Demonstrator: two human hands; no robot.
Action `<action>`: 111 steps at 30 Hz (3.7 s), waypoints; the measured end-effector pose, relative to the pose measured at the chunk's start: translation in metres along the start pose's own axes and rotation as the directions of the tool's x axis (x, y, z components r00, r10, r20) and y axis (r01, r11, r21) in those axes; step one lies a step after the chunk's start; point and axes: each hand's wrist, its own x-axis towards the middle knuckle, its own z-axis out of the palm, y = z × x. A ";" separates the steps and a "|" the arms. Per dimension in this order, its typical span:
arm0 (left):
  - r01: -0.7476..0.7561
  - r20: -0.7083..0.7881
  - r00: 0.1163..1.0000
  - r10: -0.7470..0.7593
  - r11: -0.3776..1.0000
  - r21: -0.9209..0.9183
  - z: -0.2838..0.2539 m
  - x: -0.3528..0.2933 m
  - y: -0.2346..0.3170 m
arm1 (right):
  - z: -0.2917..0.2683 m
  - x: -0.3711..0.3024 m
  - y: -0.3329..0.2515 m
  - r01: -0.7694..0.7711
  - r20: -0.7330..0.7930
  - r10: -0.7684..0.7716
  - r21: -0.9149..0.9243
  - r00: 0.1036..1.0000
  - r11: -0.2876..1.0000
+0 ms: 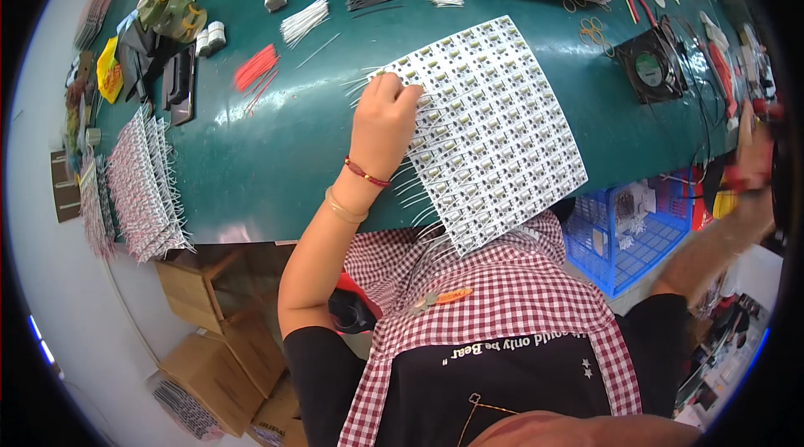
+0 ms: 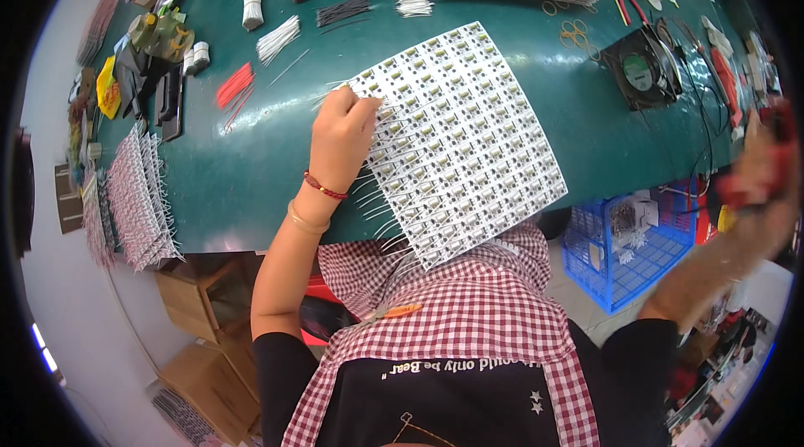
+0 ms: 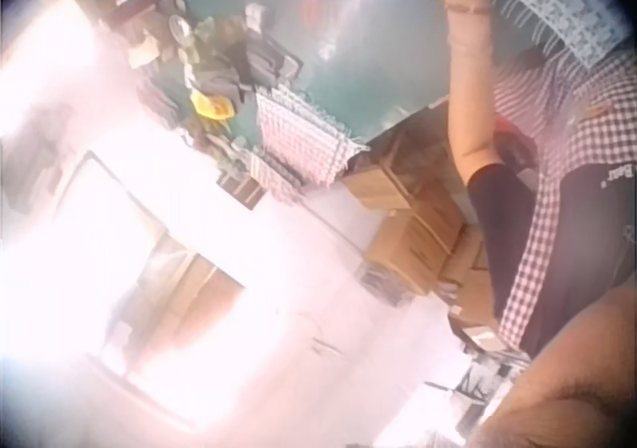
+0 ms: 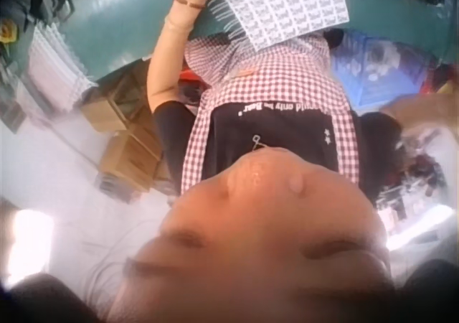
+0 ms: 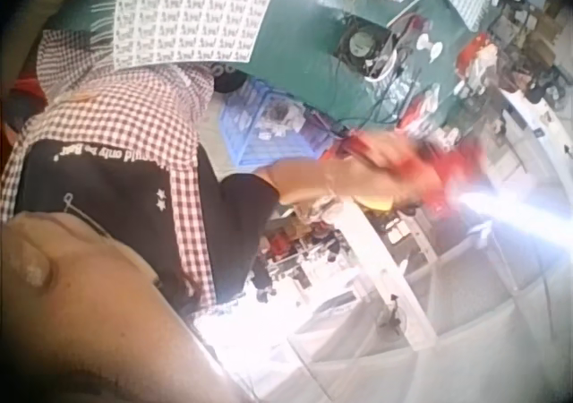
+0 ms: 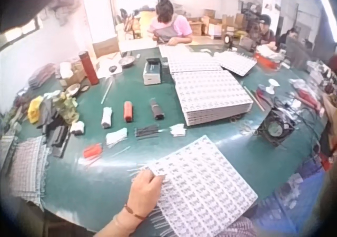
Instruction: Applying heat or solder to components on a large sheet of LED strips using a handheld tool.
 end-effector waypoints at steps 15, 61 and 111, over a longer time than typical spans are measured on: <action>0.039 0.099 0.994 -0.036 0.999 -0.029 0.003 0.000 0.001 | 0.178 -0.064 0.147 -0.530 0.354 0.552 -0.167 0.755 0.832; 0.028 0.100 0.994 -0.033 0.998 0.051 -0.005 0.005 0.003 | 0.176 -0.070 0.147 -0.604 0.325 0.606 -0.118 0.726 0.788; 0.020 0.147 0.989 -0.015 0.999 -0.032 -0.008 0.013 -0.017 | 0.194 -0.068 0.139 -0.481 0.342 0.564 -0.300 0.752 0.824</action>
